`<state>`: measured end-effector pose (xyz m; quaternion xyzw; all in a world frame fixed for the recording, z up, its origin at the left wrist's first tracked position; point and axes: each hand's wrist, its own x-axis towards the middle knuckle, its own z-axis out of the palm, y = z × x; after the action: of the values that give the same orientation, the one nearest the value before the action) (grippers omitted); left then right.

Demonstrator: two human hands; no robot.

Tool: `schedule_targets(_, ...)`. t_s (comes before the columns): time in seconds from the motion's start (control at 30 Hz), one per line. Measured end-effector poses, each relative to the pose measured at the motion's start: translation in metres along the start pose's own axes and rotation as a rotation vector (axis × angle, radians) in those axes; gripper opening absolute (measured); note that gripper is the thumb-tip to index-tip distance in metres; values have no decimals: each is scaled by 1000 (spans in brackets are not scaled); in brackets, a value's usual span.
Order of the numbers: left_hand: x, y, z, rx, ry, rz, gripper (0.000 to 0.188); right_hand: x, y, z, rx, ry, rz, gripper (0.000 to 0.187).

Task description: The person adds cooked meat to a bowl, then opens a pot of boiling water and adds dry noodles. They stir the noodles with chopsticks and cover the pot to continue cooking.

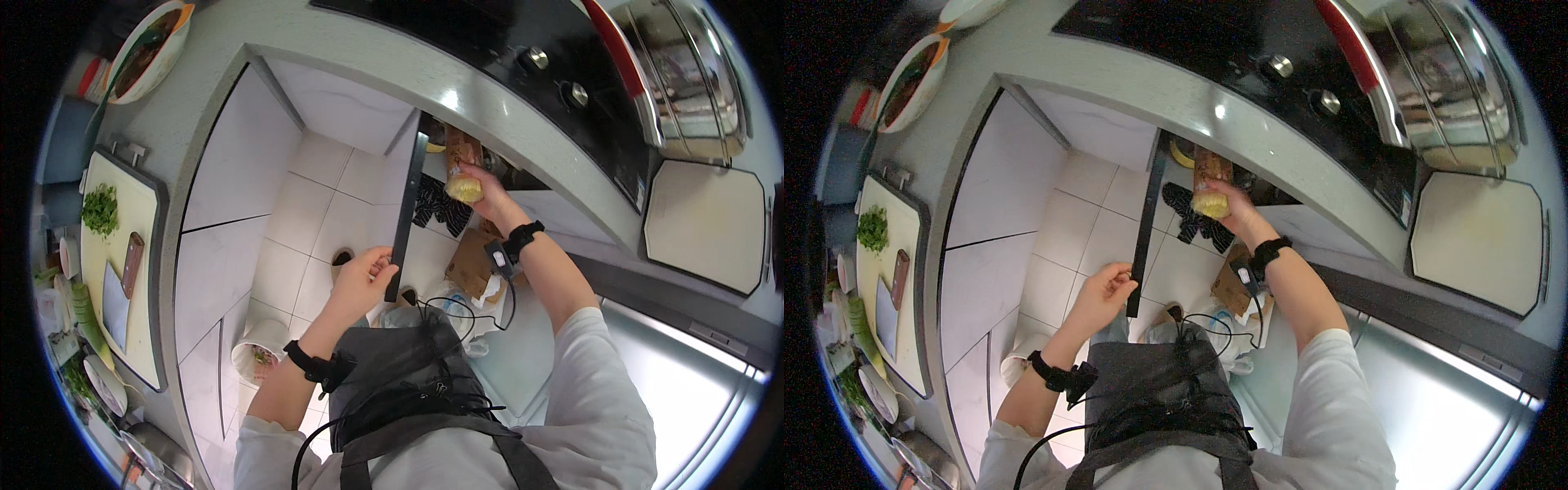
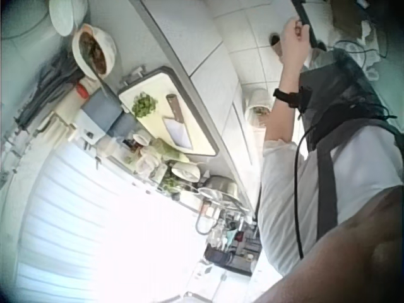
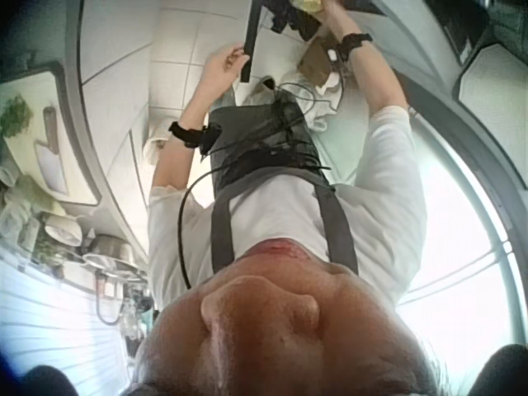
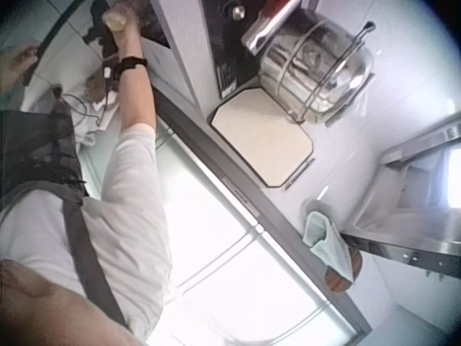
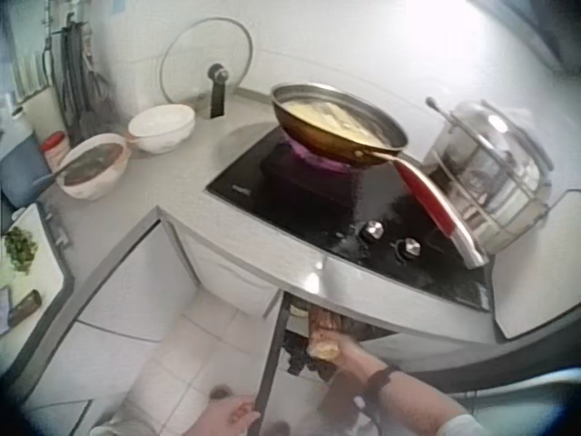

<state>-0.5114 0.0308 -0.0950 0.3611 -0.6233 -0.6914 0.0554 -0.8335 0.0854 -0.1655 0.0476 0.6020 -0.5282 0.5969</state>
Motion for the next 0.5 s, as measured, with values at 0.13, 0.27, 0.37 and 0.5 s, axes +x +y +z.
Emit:
schedule_targets(0.13, -9, 9, -9, 99, 91, 41, 26, 58, -10, 1, 64, 5, -80, 27)
schedule_targets(0.27, -9, 14, -26, 138, 125, 67, 26, 119, -15, -4, 182, -65, -240, 22)
schedule_targets(0.37, -10, 15, -36, 153, 121, 43, 26, 151, -22, -10, 241, -108, -330, 22)
schedule_targets(0.5, -9, 18, -46, 170, 107, 14, 25, 178, -35, -12, 270, -45, -422, 23)
